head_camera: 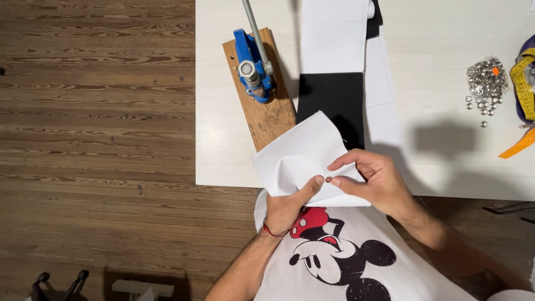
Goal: Attaching metal eyelets to fabric strips using a manual hand press
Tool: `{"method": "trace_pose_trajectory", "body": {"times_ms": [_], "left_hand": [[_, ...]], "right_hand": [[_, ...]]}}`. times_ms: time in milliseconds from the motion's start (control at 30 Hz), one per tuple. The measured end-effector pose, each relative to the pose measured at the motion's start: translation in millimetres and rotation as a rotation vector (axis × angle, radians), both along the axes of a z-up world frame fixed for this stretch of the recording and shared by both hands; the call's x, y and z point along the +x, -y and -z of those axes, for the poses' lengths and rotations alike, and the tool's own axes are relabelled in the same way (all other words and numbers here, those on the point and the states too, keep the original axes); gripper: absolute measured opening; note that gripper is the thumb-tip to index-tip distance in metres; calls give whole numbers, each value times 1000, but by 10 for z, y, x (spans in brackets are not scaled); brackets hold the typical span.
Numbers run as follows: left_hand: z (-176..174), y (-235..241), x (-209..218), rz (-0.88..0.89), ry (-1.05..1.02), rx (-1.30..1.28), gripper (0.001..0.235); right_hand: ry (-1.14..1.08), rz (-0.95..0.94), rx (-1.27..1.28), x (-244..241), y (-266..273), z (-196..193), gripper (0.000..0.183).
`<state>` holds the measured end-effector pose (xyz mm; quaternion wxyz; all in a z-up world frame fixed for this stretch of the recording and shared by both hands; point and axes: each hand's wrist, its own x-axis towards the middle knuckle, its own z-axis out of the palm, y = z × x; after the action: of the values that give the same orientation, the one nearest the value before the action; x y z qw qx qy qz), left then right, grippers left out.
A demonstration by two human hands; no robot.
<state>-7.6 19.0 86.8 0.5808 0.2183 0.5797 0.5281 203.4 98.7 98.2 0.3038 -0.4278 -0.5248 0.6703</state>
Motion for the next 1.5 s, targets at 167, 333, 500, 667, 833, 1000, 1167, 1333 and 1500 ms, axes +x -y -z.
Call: {"method": "trace_pose_trajectory", "body": {"times_ms": [167, 333, 500, 667, 833, 1000, 1167, 1333, 1500], "left_hand": [[-195, -65, -113, 122, -29, -74, 88], [-319, -56, -118, 115, -43, -61, 84], [35, -71, -43, -15, -10, -319, 108], [153, -303, -438, -100, -23, -349, 118], [512, -734, -776, -215, 36, -205, 113], [676, -1045, -1092, -235, 113, -28, 93], [1141, -1375, -1265, -292, 154, 35, 91], [1514, -1592, -1458, -336, 153, 12, 96], [1674, -1551, -1529, -286, 106, -75, 101]], "right_hand": [[-61, 9, -67, 17, -44, 41, 34], [-111, -18, -179, 84, 22, 235, 38], [-5, -27, -230, -186, -97, 368, 60], [-35, -55, -154, -613, -444, 678, 66], [-119, -118, -54, -1128, -913, 1058, 60], [-106, -134, -24, -1359, -1177, 1103, 58], [-121, -55, 85, -1536, -1525, 1432, 55], [-67, 15, 110, -1722, -1686, 1472, 53], [-62, 10, 183, -1749, -1794, 1518, 56]]}}
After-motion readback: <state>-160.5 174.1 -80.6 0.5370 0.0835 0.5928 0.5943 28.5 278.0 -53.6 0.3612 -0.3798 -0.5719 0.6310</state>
